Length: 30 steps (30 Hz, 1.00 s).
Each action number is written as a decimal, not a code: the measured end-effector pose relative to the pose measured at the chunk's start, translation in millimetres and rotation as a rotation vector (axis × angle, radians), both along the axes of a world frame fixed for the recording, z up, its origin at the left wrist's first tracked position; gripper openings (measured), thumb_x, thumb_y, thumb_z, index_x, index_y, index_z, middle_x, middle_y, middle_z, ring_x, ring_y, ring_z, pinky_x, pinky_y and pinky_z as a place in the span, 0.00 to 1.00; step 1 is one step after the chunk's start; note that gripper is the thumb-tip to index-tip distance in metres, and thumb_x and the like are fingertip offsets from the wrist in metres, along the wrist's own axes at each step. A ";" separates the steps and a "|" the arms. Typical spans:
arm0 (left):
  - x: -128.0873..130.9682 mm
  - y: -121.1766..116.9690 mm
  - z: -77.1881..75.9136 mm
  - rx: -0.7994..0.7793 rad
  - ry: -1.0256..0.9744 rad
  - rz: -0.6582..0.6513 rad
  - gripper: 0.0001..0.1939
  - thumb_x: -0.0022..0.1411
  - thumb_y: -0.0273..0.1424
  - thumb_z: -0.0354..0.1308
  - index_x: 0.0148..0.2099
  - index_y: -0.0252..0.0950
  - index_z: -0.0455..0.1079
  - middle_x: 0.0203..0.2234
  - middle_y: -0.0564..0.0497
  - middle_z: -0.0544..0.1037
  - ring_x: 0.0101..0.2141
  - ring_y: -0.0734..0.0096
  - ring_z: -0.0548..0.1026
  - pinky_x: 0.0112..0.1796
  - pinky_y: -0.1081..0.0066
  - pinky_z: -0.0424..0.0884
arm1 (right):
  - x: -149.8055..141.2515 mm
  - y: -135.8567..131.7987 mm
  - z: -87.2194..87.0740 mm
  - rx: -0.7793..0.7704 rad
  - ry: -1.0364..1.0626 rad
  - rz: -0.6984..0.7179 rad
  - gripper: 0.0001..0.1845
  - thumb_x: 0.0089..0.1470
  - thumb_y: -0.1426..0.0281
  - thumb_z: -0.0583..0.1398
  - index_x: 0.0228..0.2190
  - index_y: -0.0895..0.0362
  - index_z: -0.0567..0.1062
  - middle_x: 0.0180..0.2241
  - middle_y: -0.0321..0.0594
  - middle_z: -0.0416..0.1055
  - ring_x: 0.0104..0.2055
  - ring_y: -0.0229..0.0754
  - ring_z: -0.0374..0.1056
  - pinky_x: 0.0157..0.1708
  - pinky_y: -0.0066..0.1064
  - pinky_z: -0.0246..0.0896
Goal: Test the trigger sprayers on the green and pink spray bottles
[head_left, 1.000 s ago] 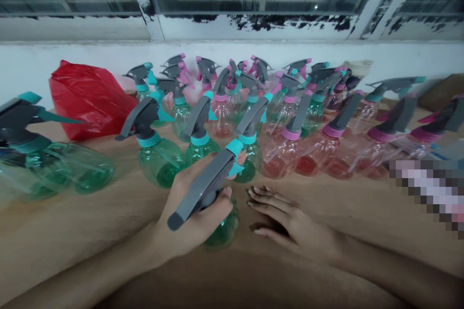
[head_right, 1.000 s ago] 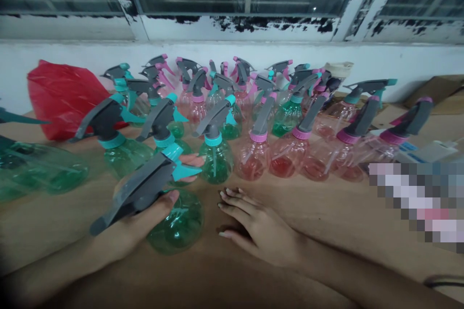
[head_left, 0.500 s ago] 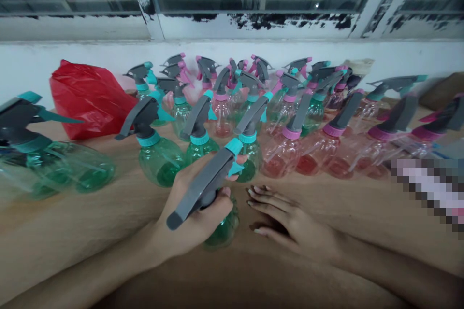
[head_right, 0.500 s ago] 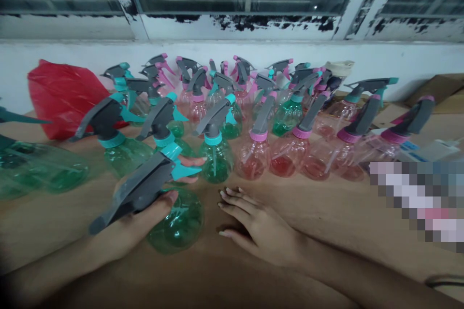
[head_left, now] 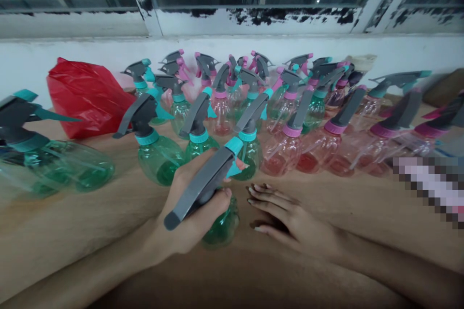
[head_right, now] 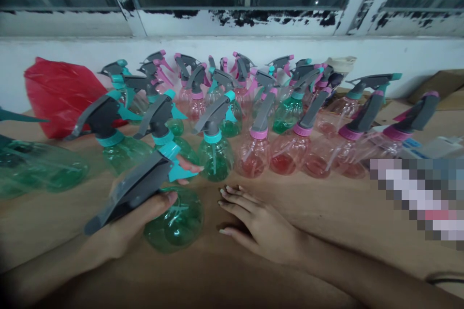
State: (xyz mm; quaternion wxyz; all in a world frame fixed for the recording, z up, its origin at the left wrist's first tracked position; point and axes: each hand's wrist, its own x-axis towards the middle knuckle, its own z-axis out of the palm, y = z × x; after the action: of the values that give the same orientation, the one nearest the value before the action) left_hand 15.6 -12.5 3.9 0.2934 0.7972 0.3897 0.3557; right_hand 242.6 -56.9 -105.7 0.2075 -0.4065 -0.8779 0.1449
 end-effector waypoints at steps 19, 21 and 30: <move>3.5 -1.0 3.1 0.006 0.024 0.026 0.09 0.52 0.29 0.51 0.37 0.42 0.69 0.23 0.56 0.70 0.23 0.68 0.68 0.28 0.68 0.69 | 0.3 0.0 0.2 0.015 0.014 0.002 0.25 0.60 0.62 0.55 0.57 0.57 0.63 0.59 0.43 0.61 0.63 0.45 0.53 0.61 0.45 0.51; 5.4 -1.0 2.3 0.006 0.012 0.028 0.09 0.52 0.27 0.51 0.37 0.42 0.67 0.26 0.55 0.72 0.25 0.68 0.70 0.30 0.68 0.70 | 0.6 0.1 -0.2 0.015 0.018 0.000 0.26 0.60 0.62 0.55 0.57 0.56 0.63 0.59 0.43 0.61 0.63 0.45 0.52 0.61 0.45 0.51; 5.0 -1.9 -3.6 -0.029 -0.066 0.049 0.04 0.49 0.26 0.53 0.30 0.41 0.64 0.27 0.53 0.74 0.24 0.68 0.72 0.31 0.67 0.72 | 0.9 0.1 -0.3 -0.003 0.027 -0.001 0.26 0.60 0.61 0.55 0.57 0.56 0.62 0.59 0.43 0.61 0.63 0.46 0.52 0.61 0.45 0.52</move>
State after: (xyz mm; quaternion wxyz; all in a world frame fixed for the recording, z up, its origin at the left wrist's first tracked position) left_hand 20.6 -14.4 0.3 0.3087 0.7709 0.4046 0.3830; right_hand 243.5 -56.8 -106.0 0.2187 -0.4051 -0.8747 0.1516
